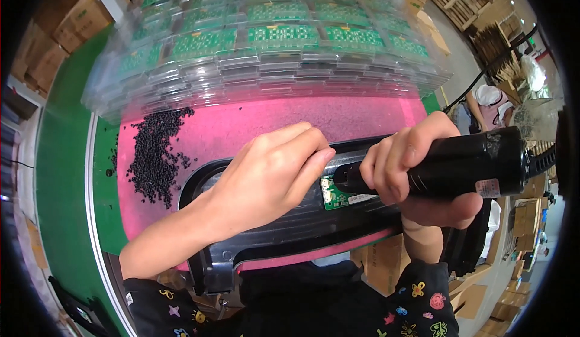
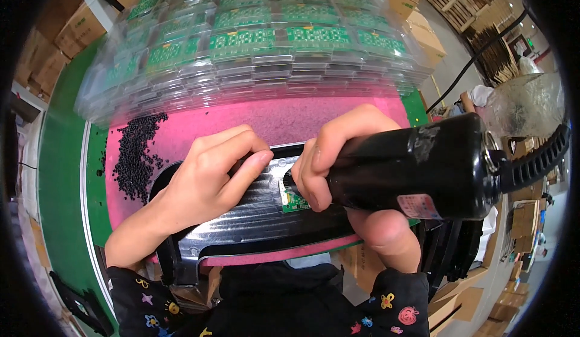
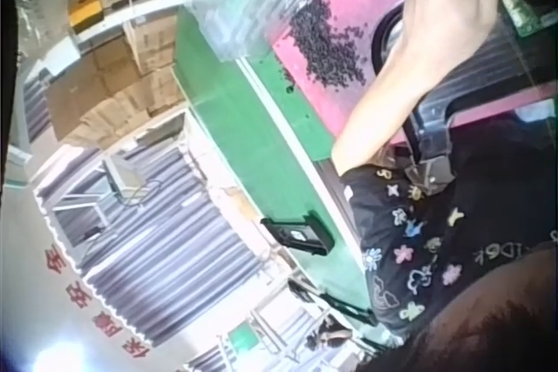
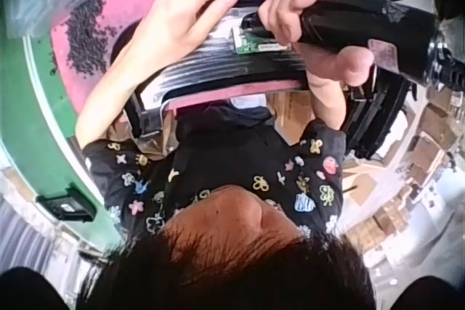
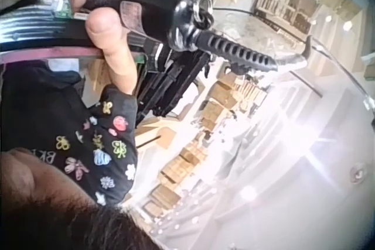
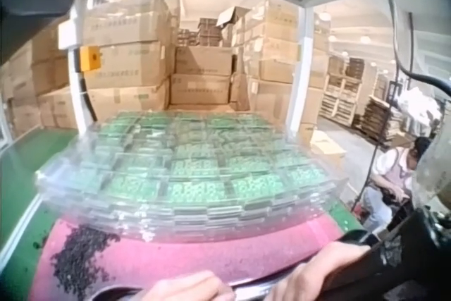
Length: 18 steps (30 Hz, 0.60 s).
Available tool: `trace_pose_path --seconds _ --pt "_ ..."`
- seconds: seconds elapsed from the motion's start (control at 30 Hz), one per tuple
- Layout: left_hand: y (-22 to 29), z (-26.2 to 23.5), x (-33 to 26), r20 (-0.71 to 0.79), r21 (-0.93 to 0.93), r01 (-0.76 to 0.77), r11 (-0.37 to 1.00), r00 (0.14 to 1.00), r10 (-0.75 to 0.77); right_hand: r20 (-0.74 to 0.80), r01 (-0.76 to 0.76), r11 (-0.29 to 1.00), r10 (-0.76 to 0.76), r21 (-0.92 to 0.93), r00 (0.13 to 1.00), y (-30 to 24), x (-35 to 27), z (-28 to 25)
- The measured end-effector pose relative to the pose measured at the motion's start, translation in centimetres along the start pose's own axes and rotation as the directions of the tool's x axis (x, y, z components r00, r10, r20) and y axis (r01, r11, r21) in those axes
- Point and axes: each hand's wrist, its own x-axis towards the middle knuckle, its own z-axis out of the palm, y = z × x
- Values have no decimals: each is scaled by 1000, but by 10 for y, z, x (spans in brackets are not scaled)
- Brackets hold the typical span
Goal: Assembling printed circuit boards into plastic housings using an electric screwdriver and screws.
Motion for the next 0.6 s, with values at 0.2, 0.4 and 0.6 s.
trace_pose_path --seconds 0.2,0.4,0.6 --pt "-3 -6 0 -18 243 -86 966 995 93 -51 -42 998 40 -42 998 -1 4 8" --pt "-1 -7 -1 -27 227 -41 973 998 48 -32 -215 970 213 -115 976 -5 16 14" --pt "-6 -2 -3 -62 262 -53 964 996 72 -12 -233 942 237 -244 971 -6 10 14"
